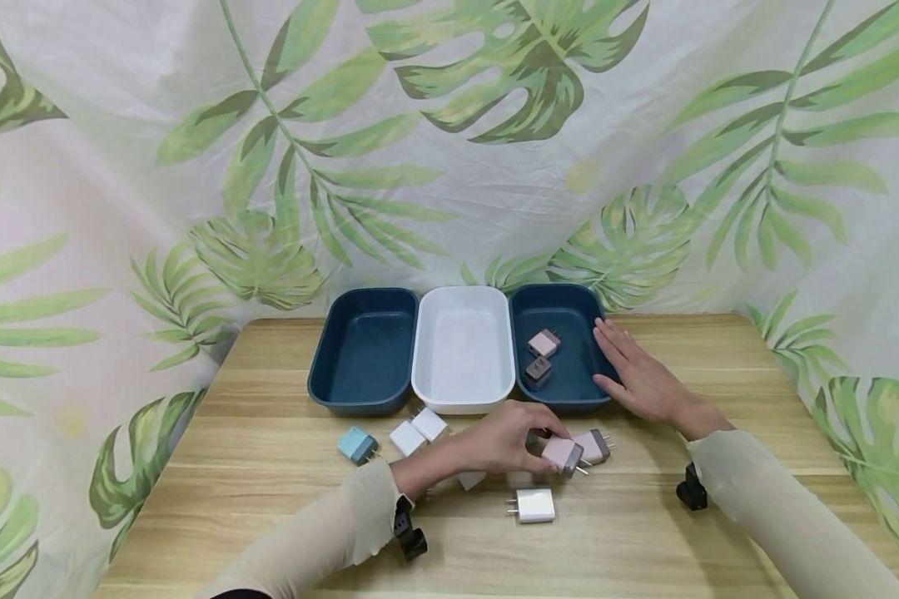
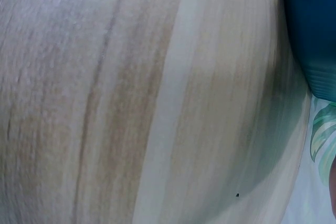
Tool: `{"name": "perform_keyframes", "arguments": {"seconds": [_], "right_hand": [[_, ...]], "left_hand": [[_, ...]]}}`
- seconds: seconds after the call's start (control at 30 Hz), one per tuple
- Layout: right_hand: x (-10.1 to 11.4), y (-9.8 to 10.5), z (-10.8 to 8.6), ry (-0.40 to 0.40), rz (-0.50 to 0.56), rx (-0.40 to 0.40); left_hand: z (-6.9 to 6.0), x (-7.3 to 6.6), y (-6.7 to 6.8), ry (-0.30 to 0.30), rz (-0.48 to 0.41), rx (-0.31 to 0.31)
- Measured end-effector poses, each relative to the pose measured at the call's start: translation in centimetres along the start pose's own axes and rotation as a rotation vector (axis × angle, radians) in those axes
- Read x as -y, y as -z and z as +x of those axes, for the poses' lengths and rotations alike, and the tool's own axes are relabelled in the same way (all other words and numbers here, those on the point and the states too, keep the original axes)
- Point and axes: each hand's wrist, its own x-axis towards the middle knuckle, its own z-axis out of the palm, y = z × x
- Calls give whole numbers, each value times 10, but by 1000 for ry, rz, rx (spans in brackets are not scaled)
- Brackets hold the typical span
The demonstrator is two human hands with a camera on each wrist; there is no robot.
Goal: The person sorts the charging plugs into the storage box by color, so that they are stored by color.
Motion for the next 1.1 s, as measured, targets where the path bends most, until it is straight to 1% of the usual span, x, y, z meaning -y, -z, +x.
{"name": "perform_keyframes", "arguments": {"seconds": [0.1,0.33,0.5,0.6,0.73,0.83,0.97,1.1], "right_hand": [[1,0,0,3,3,0],[4,2,1,-3,7,0],[4,2,0,-1,10,5],[4,3,1,11,9,-10],[5,3,1,31,5,-21],[5,4,1,31,3,-20],[5,4,0,25,4,-22],[4,3,1,36,1,-28]], "left_hand": [[0,1,6,2,-1,-22],[0,4,18,6,-39,-89],[1,8,26,23,-47,-121],[2,12,32,45,-57,-149],[4,17,39,96,-103,-198],[6,23,43,116,-137,-239],[10,30,49,127,-135,-291],[12,36,55,170,-132,-324]]}}
